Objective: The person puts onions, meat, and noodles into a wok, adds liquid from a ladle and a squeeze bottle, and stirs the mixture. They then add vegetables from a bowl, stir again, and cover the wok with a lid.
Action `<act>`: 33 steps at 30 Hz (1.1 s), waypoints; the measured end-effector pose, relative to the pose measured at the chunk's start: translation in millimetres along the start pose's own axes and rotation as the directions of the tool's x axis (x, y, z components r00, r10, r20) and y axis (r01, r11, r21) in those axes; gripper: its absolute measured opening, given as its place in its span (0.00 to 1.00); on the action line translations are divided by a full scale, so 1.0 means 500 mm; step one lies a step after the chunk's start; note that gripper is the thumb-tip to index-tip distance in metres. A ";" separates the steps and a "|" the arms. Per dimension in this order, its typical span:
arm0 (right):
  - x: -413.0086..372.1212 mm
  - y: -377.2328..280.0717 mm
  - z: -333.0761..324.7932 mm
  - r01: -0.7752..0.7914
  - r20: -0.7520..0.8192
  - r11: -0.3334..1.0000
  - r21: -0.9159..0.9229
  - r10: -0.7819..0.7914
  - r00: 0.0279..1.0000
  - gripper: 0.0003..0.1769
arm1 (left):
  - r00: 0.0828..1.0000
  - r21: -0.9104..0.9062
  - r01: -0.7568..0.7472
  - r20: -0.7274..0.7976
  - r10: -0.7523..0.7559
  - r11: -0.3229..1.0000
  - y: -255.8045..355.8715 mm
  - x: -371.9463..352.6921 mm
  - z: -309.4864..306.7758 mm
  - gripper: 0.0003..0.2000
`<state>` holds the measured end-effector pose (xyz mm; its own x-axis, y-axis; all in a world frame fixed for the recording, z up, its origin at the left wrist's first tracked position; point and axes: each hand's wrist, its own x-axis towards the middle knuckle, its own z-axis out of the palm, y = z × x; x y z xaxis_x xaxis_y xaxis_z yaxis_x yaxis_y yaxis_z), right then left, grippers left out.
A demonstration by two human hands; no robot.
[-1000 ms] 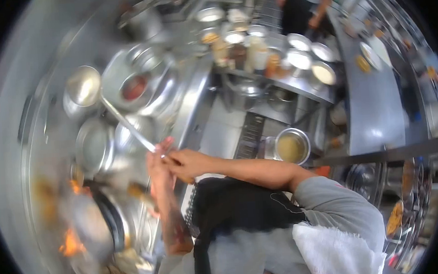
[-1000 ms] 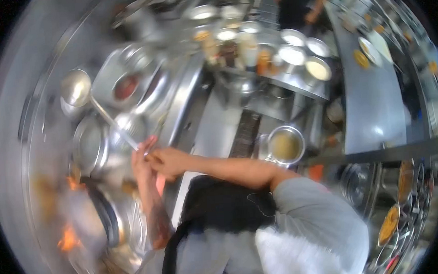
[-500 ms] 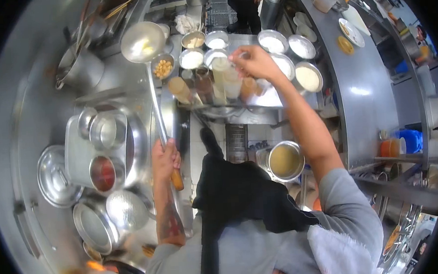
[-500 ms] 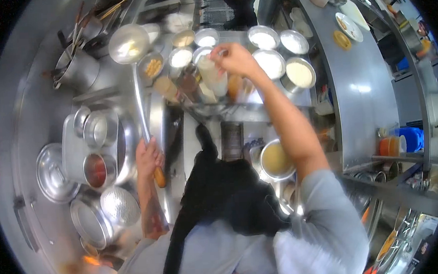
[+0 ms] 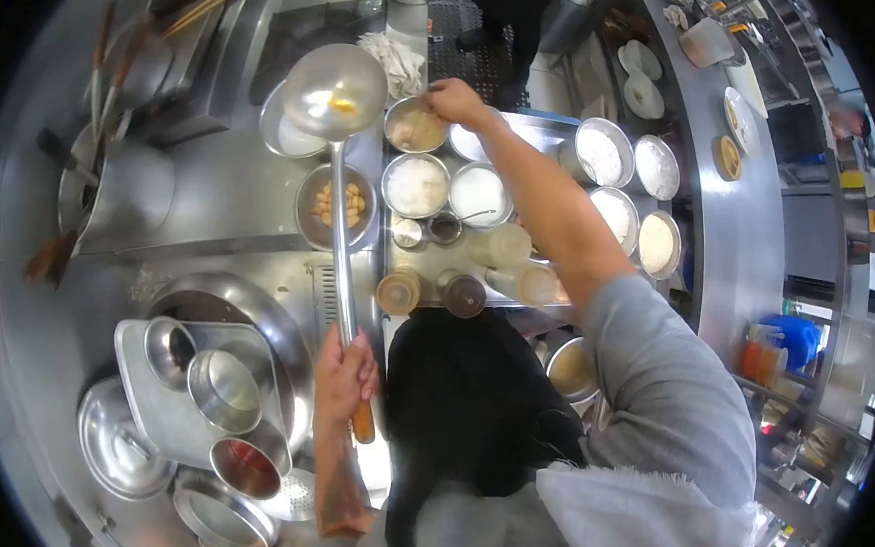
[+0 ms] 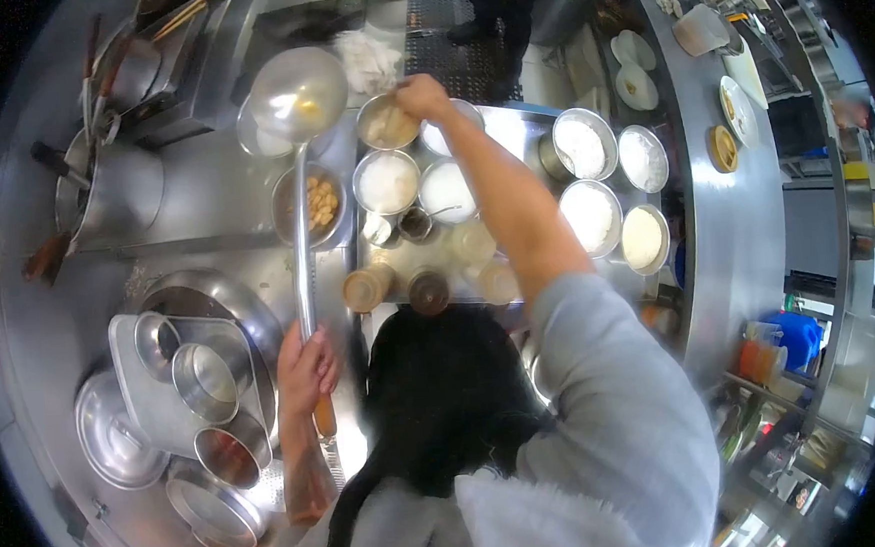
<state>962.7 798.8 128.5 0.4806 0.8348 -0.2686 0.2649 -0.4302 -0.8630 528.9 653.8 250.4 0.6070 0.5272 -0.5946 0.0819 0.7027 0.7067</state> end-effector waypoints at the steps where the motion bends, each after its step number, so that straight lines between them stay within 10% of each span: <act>1: -0.015 -0.005 -0.003 0.158 0.030 0.915 -0.371 -0.158 0.987 0.12 | 1.000 -0.024 0.020 -0.011 -0.020 1.000 0.006 0.005 -0.001 0.05; 2: -0.039 -0.006 -0.012 0.385 0.150 0.765 -0.517 -0.362 0.920 0.13 | 1.000 -0.027 0.029 0.000 -0.029 0.999 0.013 0.013 -0.001 0.05; 10: -0.120 -0.007 -0.037 0.203 -0.193 0.821 -0.533 -0.352 0.916 0.12 | 1.000 -0.060 0.009 -0.027 -0.011 0.998 0.023 0.021 0.061 0.04; 18: -0.067 0.099 -0.055 -0.108 0.020 0.994 0.013 0.108 0.994 0.16 | 0.992 -0.087 -0.018 -0.126 0.007 0.996 0.009 0.010 0.121 0.04; 21: -0.025 0.176 -0.095 0.222 0.069 0.975 -0.022 -0.220 0.973 0.16 | 0.989 -0.021 -0.030 -0.145 0.026 0.999 0.014 0.011 0.142 0.04; 22: -0.068 0.093 -0.130 -0.073 0.050 0.978 0.197 0.064 0.997 0.15 | 0.982 0.043 -0.039 -0.185 0.047 0.998 0.013 0.014 0.149 0.04; 27: -0.114 -0.037 -0.222 0.011 0.074 0.887 0.462 -0.051 0.996 0.14 | 0.971 0.242 -0.014 -0.230 0.072 0.970 0.028 0.018 0.173 0.06; 29: -0.114 -0.039 -0.246 0.269 -0.185 0.912 -0.311 -0.335 0.924 0.11 | 0.982 0.226 0.080 -0.187 -0.037 0.971 0.040 0.008 0.191 0.05; 30: -0.141 -0.041 -0.248 0.235 -0.115 0.900 -0.367 -0.294 0.949 0.09 | 0.962 0.104 0.065 -0.270 -0.035 0.992 0.023 -0.011 0.194 0.06; 31: -0.122 0.002 -0.231 0.276 -0.026 0.554 -0.785 -0.475 0.880 0.11 | 0.975 0.163 0.073 -0.219 -0.036 0.984 0.007 -0.020 0.174 0.04; 33: -0.109 0.082 -0.223 0.342 -0.099 0.581 -0.739 -0.596 0.797 0.10 | 0.995 0.048 -0.017 -0.095 0.021 0.999 -0.060 -0.003 0.110 0.06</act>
<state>1040.6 697.5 155.6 0.3084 0.8875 0.3423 0.9358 -0.2184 -0.2768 568.9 605.6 250.9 0.5311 0.5849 -0.6130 0.1097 0.6700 0.7342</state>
